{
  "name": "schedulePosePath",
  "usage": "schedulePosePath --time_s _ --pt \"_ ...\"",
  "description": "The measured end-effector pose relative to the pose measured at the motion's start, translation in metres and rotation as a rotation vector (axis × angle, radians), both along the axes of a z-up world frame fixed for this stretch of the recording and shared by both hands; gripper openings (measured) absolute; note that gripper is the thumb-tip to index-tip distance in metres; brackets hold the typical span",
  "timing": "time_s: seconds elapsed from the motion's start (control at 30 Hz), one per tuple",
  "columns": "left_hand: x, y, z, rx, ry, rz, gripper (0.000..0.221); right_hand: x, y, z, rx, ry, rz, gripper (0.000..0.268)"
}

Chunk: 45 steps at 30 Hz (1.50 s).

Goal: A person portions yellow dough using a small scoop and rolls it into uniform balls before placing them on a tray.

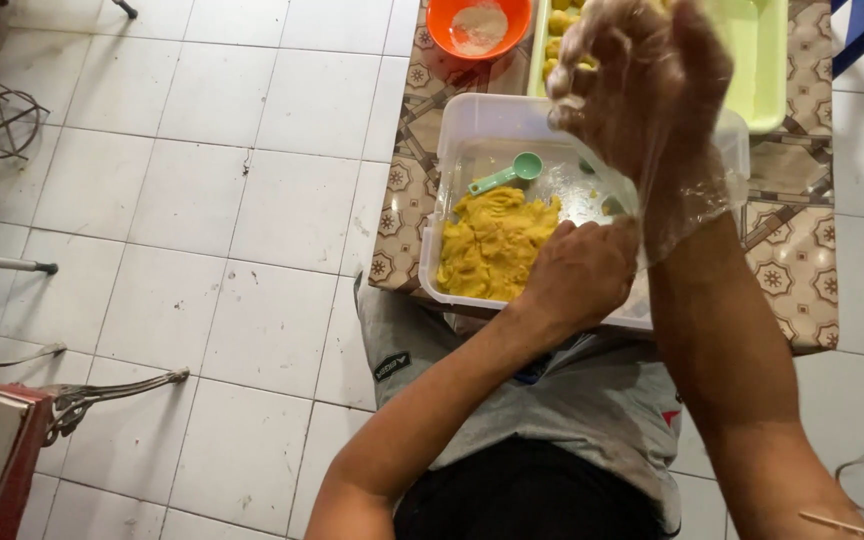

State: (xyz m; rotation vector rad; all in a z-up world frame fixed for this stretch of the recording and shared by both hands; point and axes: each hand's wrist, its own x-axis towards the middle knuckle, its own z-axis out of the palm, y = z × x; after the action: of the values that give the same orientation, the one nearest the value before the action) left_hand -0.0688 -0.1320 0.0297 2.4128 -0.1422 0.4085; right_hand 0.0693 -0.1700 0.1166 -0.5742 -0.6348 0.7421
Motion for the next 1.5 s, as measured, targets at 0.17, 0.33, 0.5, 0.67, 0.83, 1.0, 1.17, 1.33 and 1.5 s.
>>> schedulePosePath --time_s 0.17,0.33,0.5,0.67,0.83,1.0,1.17,1.33,1.5 --pt "0.007 0.053 0.048 0.322 0.566 -0.195 0.026 0.02 0.004 -0.022 -0.84 -0.867 -0.296 0.022" --pt "0.064 0.12 -0.036 0.254 0.498 0.106 0.034 0.033 0.005 -0.076 -1.184 -1.084 -0.187 0.031" --pt "0.076 0.129 -0.092 0.395 0.283 0.135 0.033 0.036 0.002 -0.108 -1.368 -1.114 -0.088 0.045" --pt "0.088 0.134 -0.122 0.402 0.17 0.198 0.021 0.044 0.008 -0.132 -1.446 -1.044 0.081 0.059" --pt "0.081 0.131 -0.078 -0.078 -0.106 0.304 0.01 0.042 0.007 -0.124 -1.421 -1.029 0.154 0.055" --pt "0.068 0.132 -0.054 -0.295 -0.359 0.325 0.015 0.027 0.018 -0.117 -1.356 -1.037 0.117 0.048" --pt "0.066 0.135 -0.056 -0.283 -0.409 0.329 0.015 0.01 0.034 -0.097 -1.334 -1.057 0.18 0.045" --pt "0.063 0.132 -0.047 -0.265 -0.325 0.312 0.008 0.005 0.033 -0.094 -1.201 -1.056 0.212 0.015" --pt "0.064 0.133 -0.046 -0.258 -0.306 0.275 0.007 0.011 0.033 -0.121 -1.215 -1.189 0.149 0.038"
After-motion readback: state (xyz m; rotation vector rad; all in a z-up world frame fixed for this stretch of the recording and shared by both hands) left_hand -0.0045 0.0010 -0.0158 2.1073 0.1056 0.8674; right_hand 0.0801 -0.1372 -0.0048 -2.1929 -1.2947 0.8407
